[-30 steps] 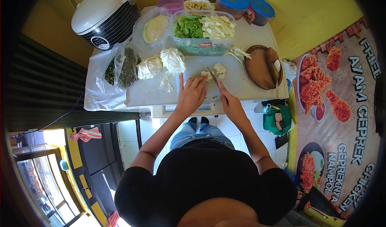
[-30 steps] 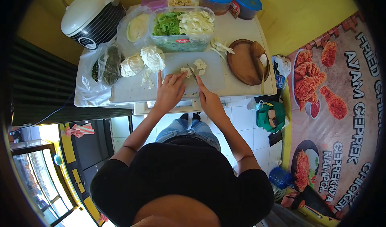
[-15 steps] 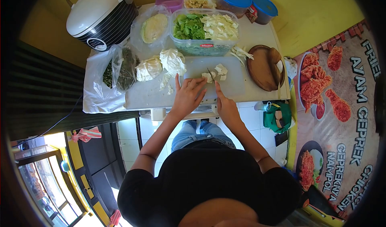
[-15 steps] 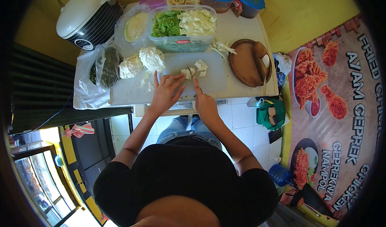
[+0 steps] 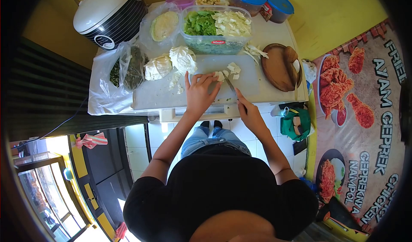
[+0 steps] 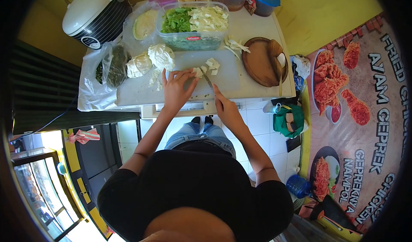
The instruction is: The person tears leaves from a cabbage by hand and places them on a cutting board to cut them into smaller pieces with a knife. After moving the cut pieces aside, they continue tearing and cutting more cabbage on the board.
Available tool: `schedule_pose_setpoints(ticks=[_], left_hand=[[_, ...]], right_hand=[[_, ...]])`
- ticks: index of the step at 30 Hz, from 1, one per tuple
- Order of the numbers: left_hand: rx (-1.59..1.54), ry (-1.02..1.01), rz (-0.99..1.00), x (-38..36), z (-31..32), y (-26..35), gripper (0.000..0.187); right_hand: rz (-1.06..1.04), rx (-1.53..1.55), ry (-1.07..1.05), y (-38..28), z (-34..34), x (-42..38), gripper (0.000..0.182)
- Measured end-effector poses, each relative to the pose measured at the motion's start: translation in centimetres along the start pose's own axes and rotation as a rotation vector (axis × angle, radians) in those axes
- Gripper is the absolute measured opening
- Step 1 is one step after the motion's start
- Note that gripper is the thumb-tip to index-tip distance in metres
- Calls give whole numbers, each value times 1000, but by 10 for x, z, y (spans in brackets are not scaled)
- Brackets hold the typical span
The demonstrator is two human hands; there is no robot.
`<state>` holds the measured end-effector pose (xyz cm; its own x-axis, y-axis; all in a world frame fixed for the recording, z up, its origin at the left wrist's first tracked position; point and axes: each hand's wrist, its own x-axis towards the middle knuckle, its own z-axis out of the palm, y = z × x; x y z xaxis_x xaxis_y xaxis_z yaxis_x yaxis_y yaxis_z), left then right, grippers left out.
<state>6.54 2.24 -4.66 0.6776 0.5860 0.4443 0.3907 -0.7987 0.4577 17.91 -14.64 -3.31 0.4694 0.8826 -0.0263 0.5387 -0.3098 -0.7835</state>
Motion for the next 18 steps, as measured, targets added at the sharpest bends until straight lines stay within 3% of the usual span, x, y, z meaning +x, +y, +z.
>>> schedule_pose_setpoints(ticks=[2, 7, 18], left_hand=[[-24, 33, -59, 7, 3, 0, 18], [-8, 1, -4, 3, -5, -5, 21], [-6, -37, 33, -10, -9, -7, 30]], right_hand=[[109, 82, -2, -4, -7, 7, 48], [-26, 177, 2, -13, -4, 13, 51], [-116, -183, -75, -12, 12, 21, 63]])
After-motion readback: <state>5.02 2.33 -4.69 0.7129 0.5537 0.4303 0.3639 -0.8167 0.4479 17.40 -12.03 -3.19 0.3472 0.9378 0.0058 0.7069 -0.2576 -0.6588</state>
